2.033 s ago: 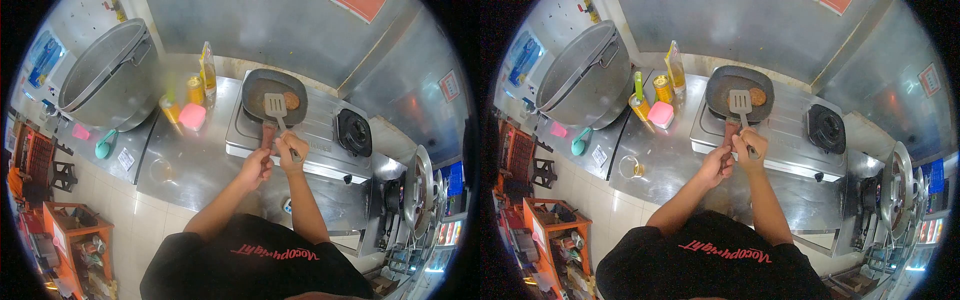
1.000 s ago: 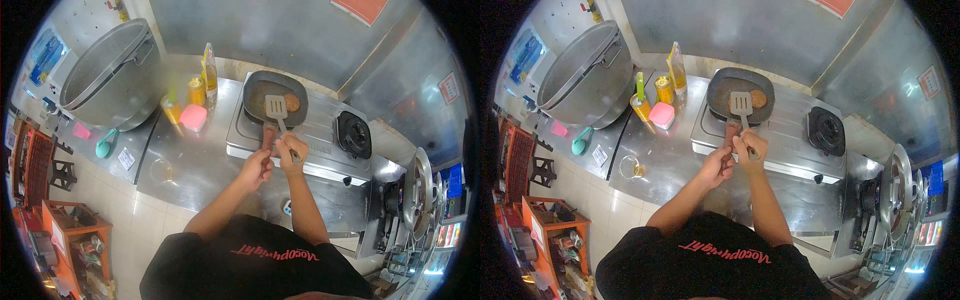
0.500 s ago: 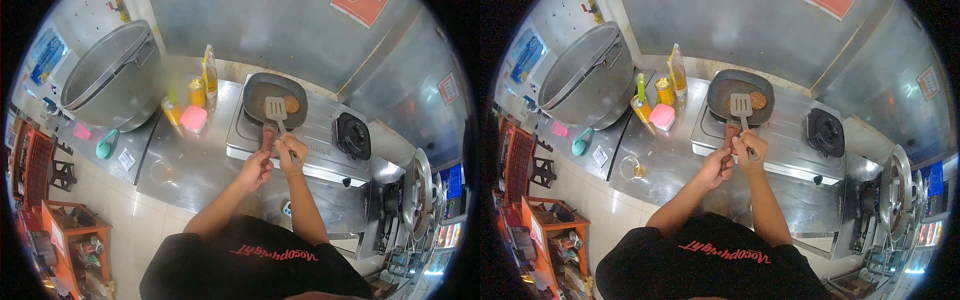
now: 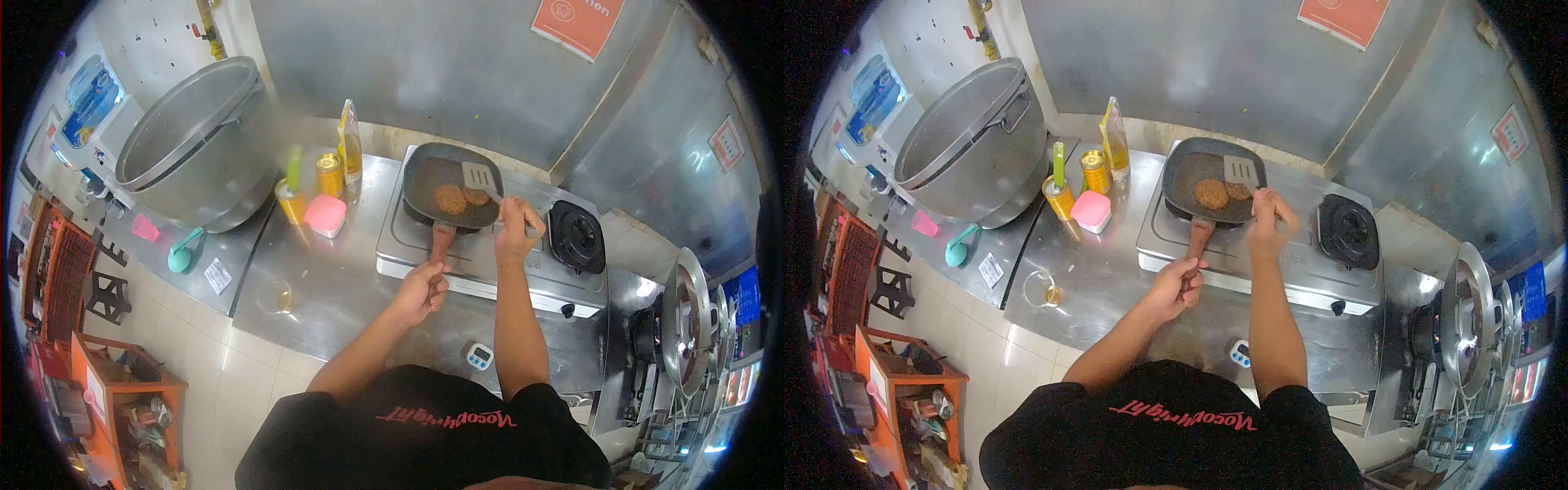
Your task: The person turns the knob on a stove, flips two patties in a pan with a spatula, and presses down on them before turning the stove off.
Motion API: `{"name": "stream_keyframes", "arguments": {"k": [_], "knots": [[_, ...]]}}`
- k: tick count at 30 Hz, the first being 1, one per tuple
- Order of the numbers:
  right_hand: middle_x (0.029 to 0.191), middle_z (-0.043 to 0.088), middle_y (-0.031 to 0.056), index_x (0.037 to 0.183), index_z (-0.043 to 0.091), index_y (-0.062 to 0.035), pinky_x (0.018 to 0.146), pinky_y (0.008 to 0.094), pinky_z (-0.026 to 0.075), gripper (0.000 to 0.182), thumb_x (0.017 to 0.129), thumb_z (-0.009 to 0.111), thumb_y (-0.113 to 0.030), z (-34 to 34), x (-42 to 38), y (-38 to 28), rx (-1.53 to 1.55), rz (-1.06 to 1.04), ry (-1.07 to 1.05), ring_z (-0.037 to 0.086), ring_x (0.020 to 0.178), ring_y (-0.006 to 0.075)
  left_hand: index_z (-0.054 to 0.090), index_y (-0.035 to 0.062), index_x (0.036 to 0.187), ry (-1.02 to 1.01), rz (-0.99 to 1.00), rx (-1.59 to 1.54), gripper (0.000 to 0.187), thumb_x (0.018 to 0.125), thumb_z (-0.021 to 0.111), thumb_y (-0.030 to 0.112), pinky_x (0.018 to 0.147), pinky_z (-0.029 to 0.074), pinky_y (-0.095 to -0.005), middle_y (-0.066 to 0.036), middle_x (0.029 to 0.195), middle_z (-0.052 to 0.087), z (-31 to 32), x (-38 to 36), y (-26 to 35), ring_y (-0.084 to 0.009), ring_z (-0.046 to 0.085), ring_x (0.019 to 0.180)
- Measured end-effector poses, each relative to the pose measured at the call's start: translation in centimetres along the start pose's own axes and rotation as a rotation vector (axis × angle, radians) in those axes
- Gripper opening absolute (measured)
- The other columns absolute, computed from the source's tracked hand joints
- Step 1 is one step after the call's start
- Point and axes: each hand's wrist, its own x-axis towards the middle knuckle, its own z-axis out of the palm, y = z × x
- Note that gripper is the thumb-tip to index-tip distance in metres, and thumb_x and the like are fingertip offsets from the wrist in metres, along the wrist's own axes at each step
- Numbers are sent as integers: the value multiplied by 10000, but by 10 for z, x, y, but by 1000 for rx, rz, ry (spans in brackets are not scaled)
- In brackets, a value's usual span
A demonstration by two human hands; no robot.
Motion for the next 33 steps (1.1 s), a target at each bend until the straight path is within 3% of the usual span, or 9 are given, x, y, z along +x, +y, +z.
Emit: {"name": "stream_keyframes", "arguments": {"k": [7,9,12,33], "knots": [[629,454,29,595,422,-37,579,297,337,389,931,618,-41,-11,-4,22,-21,60,52,417,615,125,551,104,1172,29,23,7,265,1054,521,340,430,309,-294,3,717,503,3,-1,0,-119,403,467],[645,483,2,652,479,5,575,270,306,331,924,659,-52,-18,-12,26,-163,57,-26,424,626,80,550,101,1181,18,5,-15,273,1052,525,341,433,311,-296,2,718,503,1,0,-1,-120,394,466],[628,428,-15,653,426,-13,573,278,290,357,918,663,-43,-19,-19,21,-325,37,-125,392,625,74,549,99,1184,24,-7,-10,278,1048,533,341,436,315,-298,3,720,503,4,-1,1,-119,390,466],[628,424,10,633,402,-20,573,287,313,362,871,676,-8,-26,-28,10,-253,86,-185,388,614,92,545,88,1194,28,-7,0,298,1046,531,345,449,319,-294,7,731,495,4,-3,3,-115,392,477]]}}
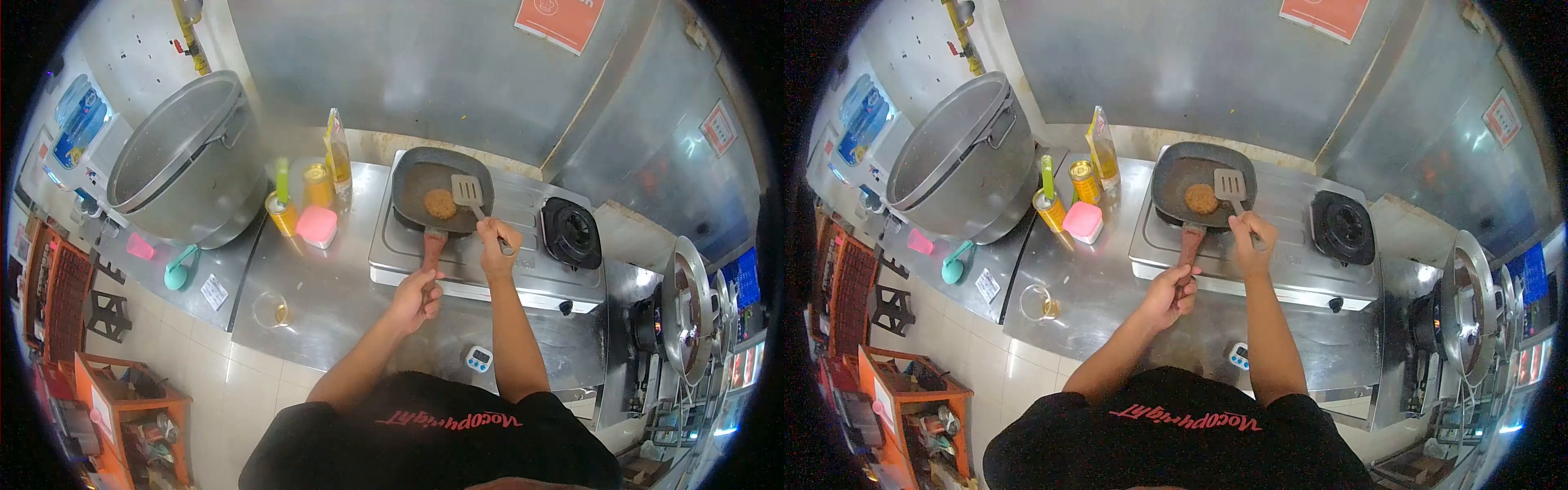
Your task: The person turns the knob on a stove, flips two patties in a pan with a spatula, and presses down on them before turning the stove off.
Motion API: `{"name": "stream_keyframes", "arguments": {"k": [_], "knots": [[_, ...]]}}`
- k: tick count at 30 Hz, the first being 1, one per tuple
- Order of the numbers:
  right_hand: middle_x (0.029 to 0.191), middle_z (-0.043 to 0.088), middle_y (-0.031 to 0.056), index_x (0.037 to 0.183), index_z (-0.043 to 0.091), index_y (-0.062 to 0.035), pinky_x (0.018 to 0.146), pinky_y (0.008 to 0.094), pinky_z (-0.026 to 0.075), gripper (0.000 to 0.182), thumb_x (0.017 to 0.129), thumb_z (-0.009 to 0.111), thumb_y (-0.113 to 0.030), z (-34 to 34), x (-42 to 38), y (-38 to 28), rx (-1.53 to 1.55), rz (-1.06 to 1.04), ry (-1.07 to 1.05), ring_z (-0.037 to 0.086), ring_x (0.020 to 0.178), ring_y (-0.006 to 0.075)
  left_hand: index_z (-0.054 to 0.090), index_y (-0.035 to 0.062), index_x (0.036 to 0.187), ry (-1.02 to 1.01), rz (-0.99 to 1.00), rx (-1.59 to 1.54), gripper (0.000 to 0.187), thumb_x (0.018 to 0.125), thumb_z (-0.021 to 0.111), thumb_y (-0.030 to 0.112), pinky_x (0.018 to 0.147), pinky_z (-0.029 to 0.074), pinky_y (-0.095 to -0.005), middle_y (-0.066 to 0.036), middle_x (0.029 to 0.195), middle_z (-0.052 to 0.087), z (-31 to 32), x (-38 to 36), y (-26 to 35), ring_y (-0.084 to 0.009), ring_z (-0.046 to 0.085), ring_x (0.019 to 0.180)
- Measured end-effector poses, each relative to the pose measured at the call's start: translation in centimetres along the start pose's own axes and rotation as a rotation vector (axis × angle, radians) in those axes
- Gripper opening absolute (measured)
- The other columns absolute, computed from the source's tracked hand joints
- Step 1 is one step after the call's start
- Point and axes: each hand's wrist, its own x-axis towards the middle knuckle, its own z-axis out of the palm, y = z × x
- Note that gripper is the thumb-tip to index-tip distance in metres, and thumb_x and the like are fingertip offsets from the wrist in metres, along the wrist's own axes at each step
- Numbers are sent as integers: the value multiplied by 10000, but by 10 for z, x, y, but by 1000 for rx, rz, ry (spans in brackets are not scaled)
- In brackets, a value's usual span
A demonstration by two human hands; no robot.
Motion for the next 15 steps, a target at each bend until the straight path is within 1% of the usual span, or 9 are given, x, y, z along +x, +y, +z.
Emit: {"name": "stream_keyframes", "arguments": {"k": [4,7,9,15], "knots": [[629,419,11,631,398,-21,579,286,319,365,869,674,-5,2,-2,-3,-68,-5,13,391,617,94,545,81,1193,7,-7,-4,298,1051,521,342,452,318,-292,4,733,493,2,-2,0,-110,391,477],[631,422,14,630,392,-24,576,287,317,368,867,674,-5,2,-2,-3,-63,-19,-4,395,618,97,538,73,1197,11,-2,9,305,1055,511,342,456,319,-290,4,731,485,3,-2,1,-107,391,477],[628,428,16,632,391,-26,574,287,317,369,864,676,-4,1,-2,-1,-2,-26,-7,397,614,100,530,70,1205,11,13,19,313,1056,506,344,458,318,-290,5,727,476,2,-2,0,-108,395,477],[617,443,22,626,396,-23,567,292,321,367,860,678,2,1,-2,-1,-1,-66,-16,408,609,101,528,71,1201,11,1,13,303,1054,511,336,458,319,-291,7,725,474,3,-2,1,-110,397,473]]}}
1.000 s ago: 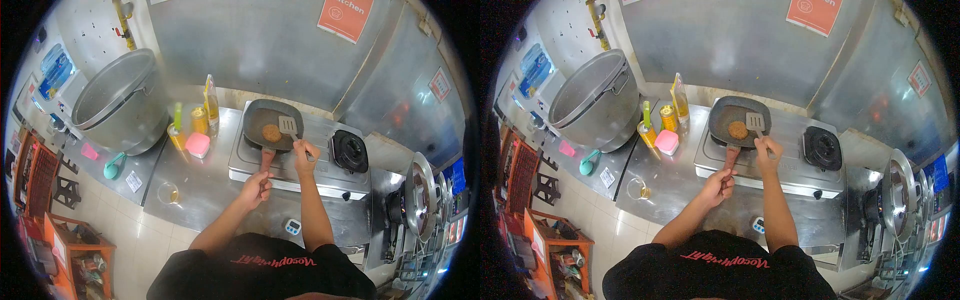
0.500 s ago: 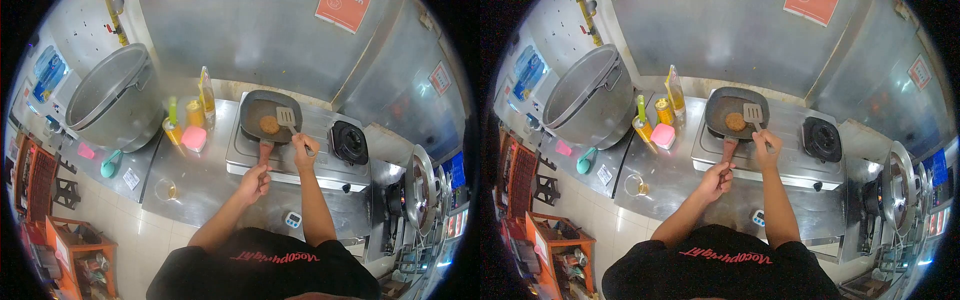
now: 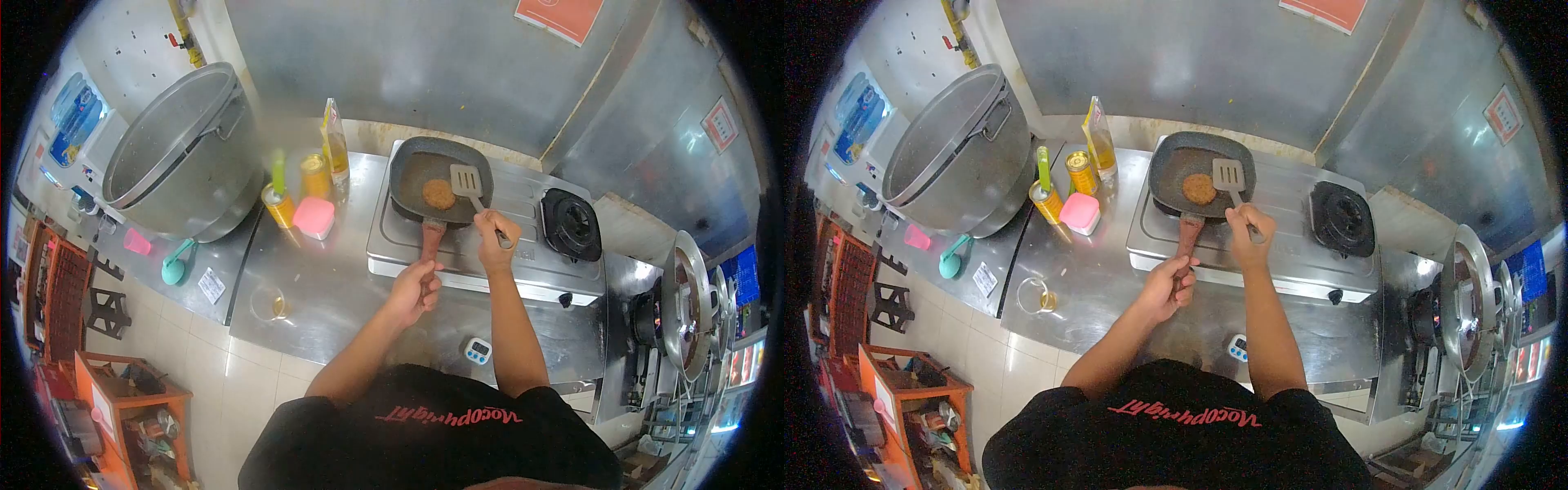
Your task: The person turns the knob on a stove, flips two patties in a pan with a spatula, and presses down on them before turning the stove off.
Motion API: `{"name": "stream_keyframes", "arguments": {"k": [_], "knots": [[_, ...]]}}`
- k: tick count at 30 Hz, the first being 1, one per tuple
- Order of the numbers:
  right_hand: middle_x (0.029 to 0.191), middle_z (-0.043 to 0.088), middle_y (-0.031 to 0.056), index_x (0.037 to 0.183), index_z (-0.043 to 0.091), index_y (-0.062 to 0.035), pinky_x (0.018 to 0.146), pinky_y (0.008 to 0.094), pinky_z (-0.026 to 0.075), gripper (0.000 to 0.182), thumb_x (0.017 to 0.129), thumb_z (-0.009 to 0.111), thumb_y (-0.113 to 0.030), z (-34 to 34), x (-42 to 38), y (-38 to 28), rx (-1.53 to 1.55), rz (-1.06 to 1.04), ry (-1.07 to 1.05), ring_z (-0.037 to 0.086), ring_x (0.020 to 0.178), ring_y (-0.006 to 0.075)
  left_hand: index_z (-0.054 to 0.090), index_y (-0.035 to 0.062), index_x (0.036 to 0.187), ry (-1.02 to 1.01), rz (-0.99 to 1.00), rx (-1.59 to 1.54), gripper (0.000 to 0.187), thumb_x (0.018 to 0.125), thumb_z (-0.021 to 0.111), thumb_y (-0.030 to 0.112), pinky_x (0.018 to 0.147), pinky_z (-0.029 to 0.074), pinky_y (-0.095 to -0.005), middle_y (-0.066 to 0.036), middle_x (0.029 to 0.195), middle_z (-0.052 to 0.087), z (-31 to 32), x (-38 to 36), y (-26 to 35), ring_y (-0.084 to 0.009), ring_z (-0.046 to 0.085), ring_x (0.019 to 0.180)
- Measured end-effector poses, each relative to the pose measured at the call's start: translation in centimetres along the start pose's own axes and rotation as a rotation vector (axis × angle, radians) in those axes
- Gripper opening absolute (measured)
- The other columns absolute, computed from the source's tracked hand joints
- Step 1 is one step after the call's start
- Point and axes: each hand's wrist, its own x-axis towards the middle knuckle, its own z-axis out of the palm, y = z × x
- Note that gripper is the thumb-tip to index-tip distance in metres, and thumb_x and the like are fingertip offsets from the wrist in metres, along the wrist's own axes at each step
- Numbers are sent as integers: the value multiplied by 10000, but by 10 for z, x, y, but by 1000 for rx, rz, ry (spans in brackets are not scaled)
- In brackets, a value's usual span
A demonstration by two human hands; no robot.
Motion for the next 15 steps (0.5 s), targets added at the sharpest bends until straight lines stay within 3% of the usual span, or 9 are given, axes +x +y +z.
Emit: {"name": "stream_keyframes", "arguments": {"k": [15], "knots": [[614,422,33,621,389,-13,608,316,378,377,857,682,12,-1,-2,2,-2,39,-15,439,620,135,545,70,1185,-2,8,-23,280,1059,497,317,429,319,-283,-2,727,491,-2,2,-2,-113,403,465]]}}
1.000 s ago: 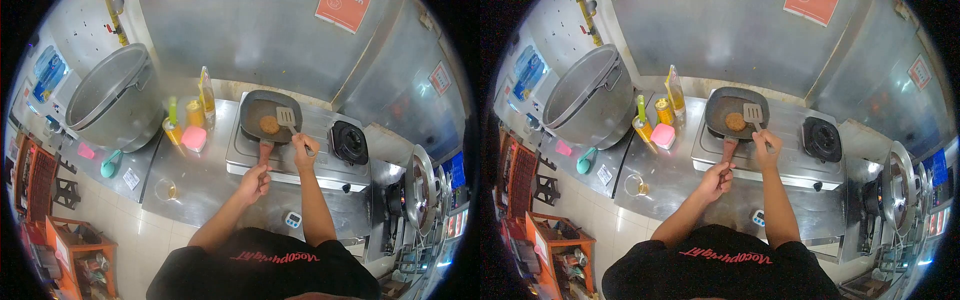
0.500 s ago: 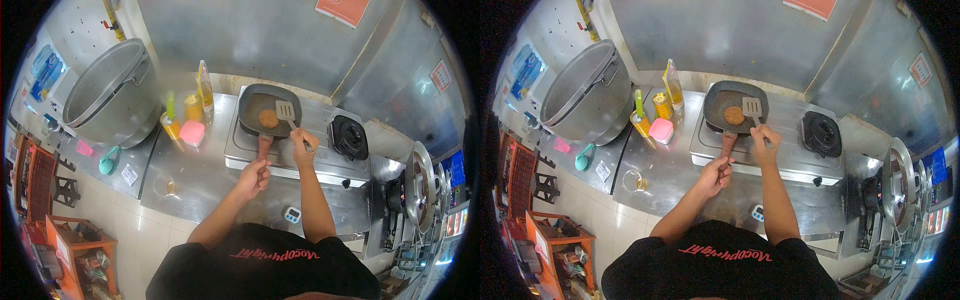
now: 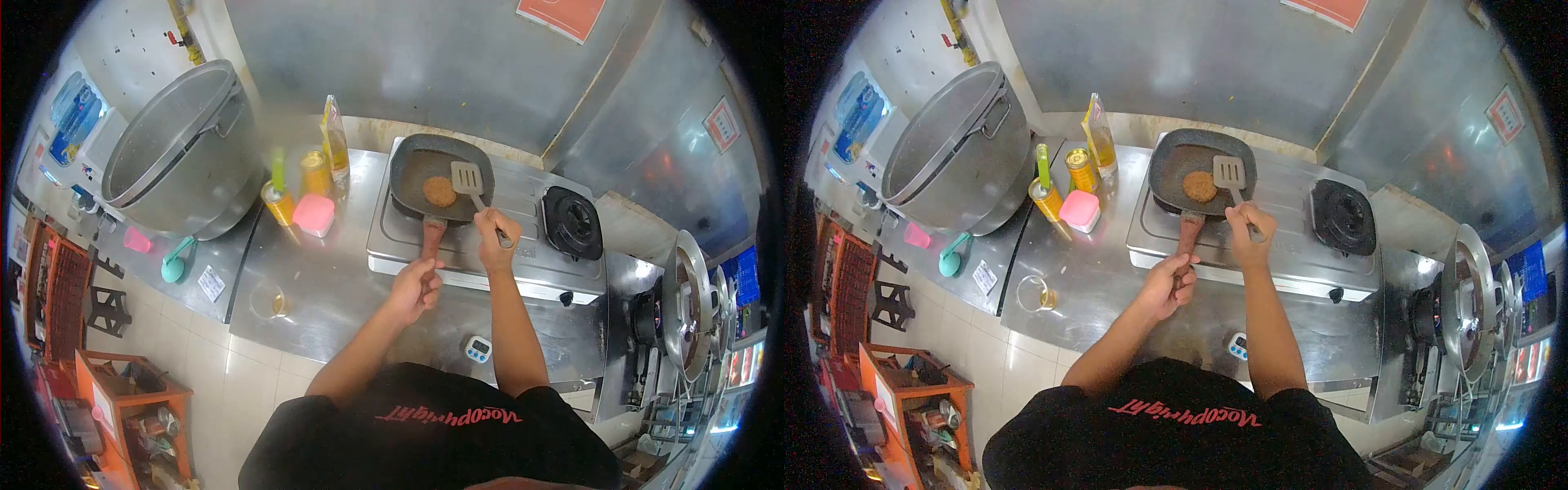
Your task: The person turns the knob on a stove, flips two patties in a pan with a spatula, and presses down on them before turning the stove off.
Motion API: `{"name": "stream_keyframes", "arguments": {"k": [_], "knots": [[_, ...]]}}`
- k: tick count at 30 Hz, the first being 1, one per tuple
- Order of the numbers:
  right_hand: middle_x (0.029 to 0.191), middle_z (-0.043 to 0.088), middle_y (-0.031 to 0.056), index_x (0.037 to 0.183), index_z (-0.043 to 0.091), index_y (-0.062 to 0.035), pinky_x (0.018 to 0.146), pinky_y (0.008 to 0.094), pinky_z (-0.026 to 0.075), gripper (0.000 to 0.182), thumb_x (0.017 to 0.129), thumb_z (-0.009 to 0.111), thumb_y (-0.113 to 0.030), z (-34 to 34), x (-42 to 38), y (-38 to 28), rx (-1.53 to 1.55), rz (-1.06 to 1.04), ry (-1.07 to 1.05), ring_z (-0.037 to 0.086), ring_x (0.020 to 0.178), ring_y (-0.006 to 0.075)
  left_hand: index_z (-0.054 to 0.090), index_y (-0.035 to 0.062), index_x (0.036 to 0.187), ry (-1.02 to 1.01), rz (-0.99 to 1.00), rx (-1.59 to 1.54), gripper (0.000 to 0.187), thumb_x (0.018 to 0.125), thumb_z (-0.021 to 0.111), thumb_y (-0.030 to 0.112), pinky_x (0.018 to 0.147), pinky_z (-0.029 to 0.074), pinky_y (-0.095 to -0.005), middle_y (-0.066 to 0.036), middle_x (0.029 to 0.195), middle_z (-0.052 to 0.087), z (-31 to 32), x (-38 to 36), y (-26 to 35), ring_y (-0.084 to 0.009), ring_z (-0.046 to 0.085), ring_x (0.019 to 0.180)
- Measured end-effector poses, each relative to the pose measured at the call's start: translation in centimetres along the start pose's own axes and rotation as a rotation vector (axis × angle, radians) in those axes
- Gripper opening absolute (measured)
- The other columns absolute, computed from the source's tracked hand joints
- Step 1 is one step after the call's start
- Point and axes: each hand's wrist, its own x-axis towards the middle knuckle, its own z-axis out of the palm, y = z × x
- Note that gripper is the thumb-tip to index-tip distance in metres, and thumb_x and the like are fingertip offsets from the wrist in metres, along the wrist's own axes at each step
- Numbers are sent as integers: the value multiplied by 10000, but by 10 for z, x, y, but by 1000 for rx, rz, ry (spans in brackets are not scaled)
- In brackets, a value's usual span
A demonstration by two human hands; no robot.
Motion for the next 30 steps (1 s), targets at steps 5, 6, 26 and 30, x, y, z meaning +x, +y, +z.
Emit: {"name": "stream_keyframes", "arguments": {"k": [5,6,26,30], "knots": [[612,421,34,622,386,-15,609,314,375,374,855,676,21,0,-1,3,-4,-13,-9,441,618,143,544,74,1187,6,-1,5,288,1055,507,327,431,316,-282,3,719,489,0,0,0,-109,399,464],[611,420,35,622,385,-16,608,314,372,374,854,675,24,0,-1,3,7,-13,-9,441,616,145,543,75,1188,2,-4,2,291,1053,512,330,432,314,-281,5,718,489,0,0,0,-107,398,465],[600,410,31,617,385,-18,584,308,364,376,849,678,19,2,-2,1,-21,-39,-6,430,595,132,524,100,1199,-20,-6,15,302,1042,529,358,445,316,-286,6,726,484,-3,1,-1,-108,400,474],[604,420,35,623,403,-12,593,310,371,360,851,681,6,4,0,-7,-80,-46,-1,433,600,135,513,105,1198,-44,5,25,312,1033,543,368,452,323,-289,0,734,481,-6,3,-2,-113,409,486]]}}
